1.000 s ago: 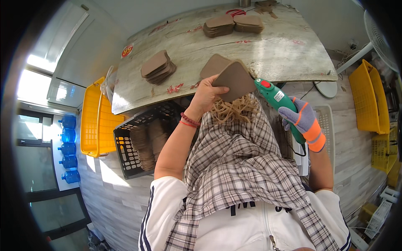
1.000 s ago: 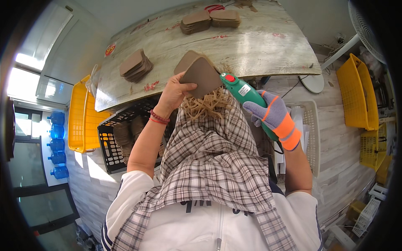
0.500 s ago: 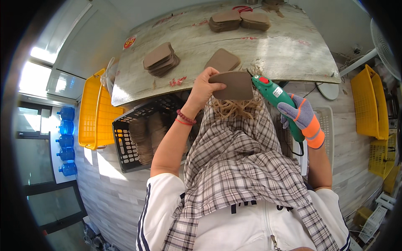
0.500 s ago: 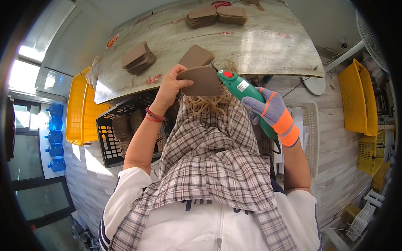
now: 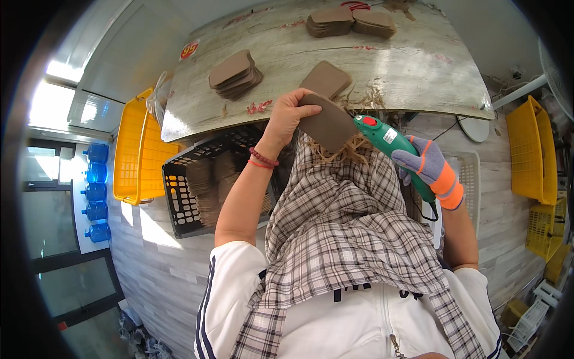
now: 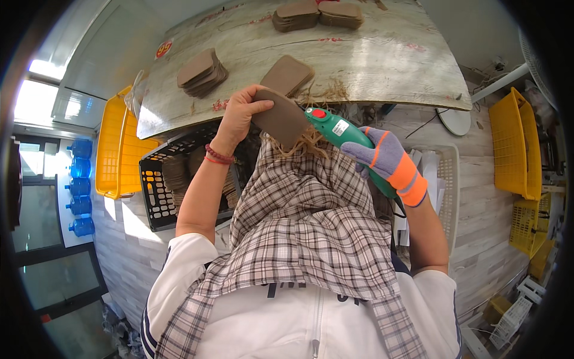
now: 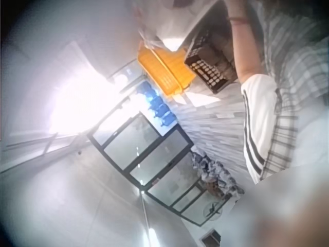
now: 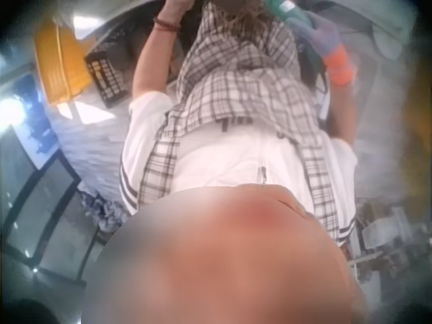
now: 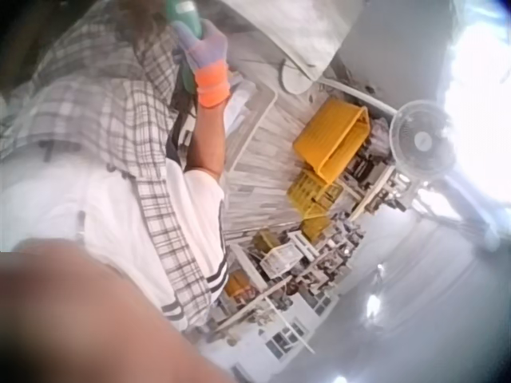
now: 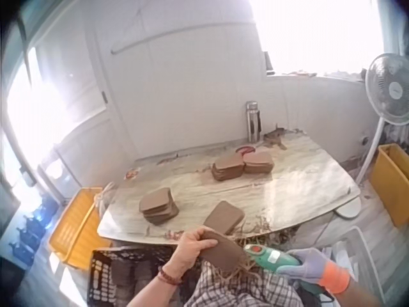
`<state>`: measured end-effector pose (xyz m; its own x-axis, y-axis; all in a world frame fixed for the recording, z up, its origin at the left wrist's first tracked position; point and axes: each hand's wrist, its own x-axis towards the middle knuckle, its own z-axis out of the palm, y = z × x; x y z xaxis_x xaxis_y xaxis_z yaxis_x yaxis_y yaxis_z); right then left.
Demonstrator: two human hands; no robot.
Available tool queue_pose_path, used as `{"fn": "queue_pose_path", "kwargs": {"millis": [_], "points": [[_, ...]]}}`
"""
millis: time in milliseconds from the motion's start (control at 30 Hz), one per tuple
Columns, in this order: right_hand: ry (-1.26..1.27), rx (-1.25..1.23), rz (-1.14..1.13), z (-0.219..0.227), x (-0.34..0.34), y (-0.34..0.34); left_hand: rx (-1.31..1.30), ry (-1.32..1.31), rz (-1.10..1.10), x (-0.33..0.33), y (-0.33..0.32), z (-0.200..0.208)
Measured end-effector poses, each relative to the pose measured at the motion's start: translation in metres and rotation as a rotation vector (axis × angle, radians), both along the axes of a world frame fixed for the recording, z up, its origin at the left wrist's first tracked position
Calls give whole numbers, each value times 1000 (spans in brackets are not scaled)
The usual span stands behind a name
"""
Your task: The person uses a rotary cutting tool to trim the edges of brown shoe insoles one at a time. They pick each insole from a black crate, trim its perimeter, and place the finished piece on the table, repeating the process throughout the clip.
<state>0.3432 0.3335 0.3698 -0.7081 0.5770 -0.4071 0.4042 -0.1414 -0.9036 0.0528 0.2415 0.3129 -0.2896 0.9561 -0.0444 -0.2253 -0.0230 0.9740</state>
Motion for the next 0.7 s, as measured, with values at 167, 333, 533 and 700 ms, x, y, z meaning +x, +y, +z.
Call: {"fn": "queue_pose_path", "kwargs": {"millis": [167,333,533,700], "points": [[-15,12,38,-10,-5,2,-78,30,-117,4,-1,-4],[-49,32,52,-10,-15,-1,-150,71,-196,7,-3,2],[-3,-15,85,-11,-33,-4,-235,81,-283,1,-7,-2],[65,81,59,-17,-50,-6,-135,123,-127,-15,-10,5]]}}
